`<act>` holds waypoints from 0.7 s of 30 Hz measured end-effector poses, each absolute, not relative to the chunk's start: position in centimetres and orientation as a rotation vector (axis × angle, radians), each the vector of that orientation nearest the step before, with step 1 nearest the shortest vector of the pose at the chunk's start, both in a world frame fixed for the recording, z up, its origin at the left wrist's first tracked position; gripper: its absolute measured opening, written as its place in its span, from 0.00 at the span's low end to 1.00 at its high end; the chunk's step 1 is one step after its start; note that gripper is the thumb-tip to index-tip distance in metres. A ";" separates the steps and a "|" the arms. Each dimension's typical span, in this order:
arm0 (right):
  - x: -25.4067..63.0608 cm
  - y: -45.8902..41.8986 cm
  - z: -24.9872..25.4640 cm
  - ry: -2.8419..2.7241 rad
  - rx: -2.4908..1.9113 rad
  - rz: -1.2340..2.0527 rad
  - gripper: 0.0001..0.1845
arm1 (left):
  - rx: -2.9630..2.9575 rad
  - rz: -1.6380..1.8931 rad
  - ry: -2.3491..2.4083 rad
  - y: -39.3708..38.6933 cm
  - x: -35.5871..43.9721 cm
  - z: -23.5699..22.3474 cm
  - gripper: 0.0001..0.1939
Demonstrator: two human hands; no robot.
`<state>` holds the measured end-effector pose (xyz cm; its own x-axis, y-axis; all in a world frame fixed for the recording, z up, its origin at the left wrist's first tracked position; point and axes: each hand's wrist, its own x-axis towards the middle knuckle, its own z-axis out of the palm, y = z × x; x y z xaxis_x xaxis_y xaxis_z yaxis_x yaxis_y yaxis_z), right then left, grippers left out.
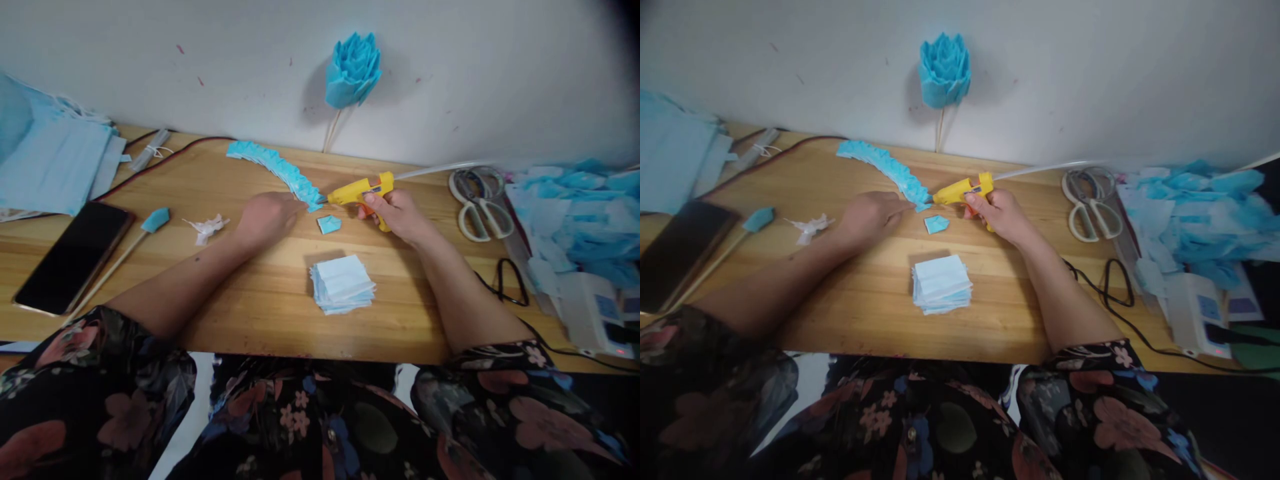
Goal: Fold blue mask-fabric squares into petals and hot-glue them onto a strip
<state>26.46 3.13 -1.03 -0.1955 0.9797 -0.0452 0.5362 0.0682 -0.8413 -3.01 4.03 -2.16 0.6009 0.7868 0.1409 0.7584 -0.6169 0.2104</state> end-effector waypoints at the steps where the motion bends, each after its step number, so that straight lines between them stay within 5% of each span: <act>1: 26.4 3.1 -0.9 -1.789 -1.511 1.019 0.38 | 2.701 0.339 1.301 4.0 -3.0 -2.2 0.21; 13: 25.8 2.8 -0.5 -1.897 -1.530 0.906 0.32 | 2.620 0.165 1.353 3.7 -2.5 -0.9 0.22; 21: 25.8 2.8 0.0 -1.919 -1.545 0.872 0.38 | 2.697 0.297 1.322 4.0 -2.9 -2.0 0.22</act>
